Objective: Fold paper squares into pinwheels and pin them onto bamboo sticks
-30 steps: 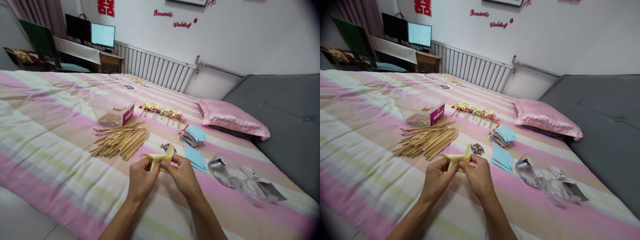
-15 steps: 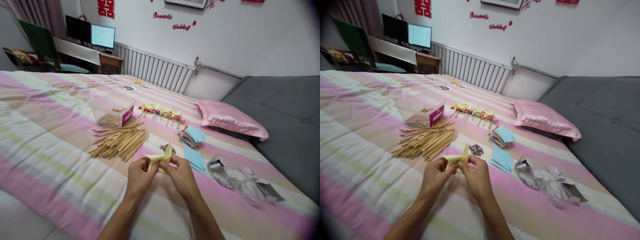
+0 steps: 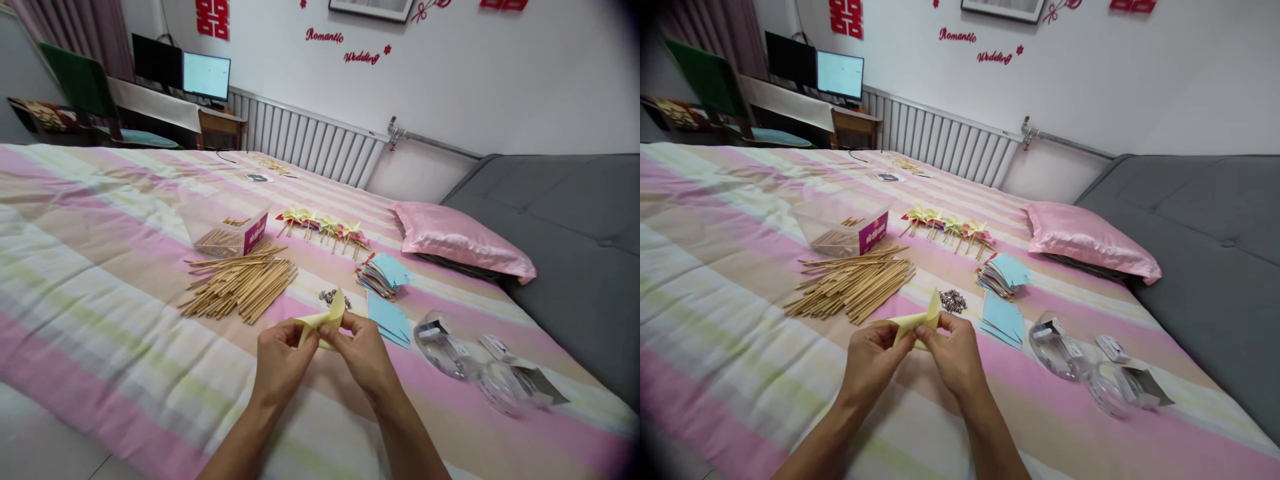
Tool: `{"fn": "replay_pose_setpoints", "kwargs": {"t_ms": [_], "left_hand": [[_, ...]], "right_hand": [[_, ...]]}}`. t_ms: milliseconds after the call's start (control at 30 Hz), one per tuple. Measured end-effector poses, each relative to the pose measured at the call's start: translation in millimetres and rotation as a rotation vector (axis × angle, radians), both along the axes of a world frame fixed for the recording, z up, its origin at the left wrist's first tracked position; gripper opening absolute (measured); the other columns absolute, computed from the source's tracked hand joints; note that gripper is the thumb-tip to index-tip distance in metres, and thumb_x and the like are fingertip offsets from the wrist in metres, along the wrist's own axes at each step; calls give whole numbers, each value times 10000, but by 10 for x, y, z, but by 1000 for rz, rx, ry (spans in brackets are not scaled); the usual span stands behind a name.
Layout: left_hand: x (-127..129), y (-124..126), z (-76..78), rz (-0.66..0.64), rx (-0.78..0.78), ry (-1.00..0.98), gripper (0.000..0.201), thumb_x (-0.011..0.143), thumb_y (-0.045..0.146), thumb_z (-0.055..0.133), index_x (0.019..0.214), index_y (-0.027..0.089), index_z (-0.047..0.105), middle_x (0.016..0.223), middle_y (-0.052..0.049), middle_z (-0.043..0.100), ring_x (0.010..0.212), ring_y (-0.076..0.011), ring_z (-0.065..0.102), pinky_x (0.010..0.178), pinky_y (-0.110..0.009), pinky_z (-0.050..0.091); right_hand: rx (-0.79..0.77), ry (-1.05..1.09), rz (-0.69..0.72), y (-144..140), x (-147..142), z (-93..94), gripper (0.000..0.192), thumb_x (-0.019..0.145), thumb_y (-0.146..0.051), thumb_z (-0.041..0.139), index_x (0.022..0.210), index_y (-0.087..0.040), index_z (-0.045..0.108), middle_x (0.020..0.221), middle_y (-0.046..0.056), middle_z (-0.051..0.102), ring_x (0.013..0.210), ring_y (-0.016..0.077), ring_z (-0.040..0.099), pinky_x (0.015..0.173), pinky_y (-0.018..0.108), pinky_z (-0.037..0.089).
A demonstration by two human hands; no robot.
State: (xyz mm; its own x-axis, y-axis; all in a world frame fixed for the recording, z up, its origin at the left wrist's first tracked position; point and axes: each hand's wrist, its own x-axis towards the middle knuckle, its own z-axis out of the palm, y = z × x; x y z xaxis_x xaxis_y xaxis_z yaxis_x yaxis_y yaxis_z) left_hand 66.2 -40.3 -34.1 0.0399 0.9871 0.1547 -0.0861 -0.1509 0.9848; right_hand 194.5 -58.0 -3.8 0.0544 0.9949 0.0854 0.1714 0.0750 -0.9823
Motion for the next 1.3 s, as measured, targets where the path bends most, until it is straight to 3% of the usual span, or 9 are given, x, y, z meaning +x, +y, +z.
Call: {"fn": "replay_pose_setpoints", "kwargs": {"t_ms": [400, 633, 1033, 1300], "left_hand": [[-22, 45, 54, -139, -27, -79, 82, 637, 189, 666, 589, 153, 609, 553, 28, 553, 521, -94, 493, 513, -196, 397], [-30, 76, 49, -164, -93, -89, 98, 618, 191, 679, 580, 149, 599, 527, 45, 516, 491, -79, 458, 470, -182, 353], [-40, 87, -3, -140, -42, 42, 126, 683, 269, 674, 693, 143, 674, 610, -2, 627, 561, -122, 549, 528, -211, 405], [-121, 65, 95, -140, 69, 97, 187, 744, 324, 647, 813, 151, 671, 772, -50, 690, 688, -156, 616, 620, -234, 458]], "right_hand": [[52, -178, 11, 8, 22, 26, 216, 787, -236, 582, 950, -140, 687, 952, 74, 712, 903, 234, 630, 790, 311, 469], [24, -68, 18, 11, 19, 53, 205, 737, -213, 632, 909, -134, 711, 932, 82, 728, 893, 234, 649, 828, 337, 479], [17, -134, -19, 24, 43, 37, 210, 741, -252, 632, 881, -136, 738, 880, 86, 738, 842, 263, 659, 750, 339, 487], [-8, -43, -86, 75, 105, -19, 300, 731, -383, 669, 884, -128, 710, 906, 122, 730, 859, 275, 661, 741, 355, 498]]}}
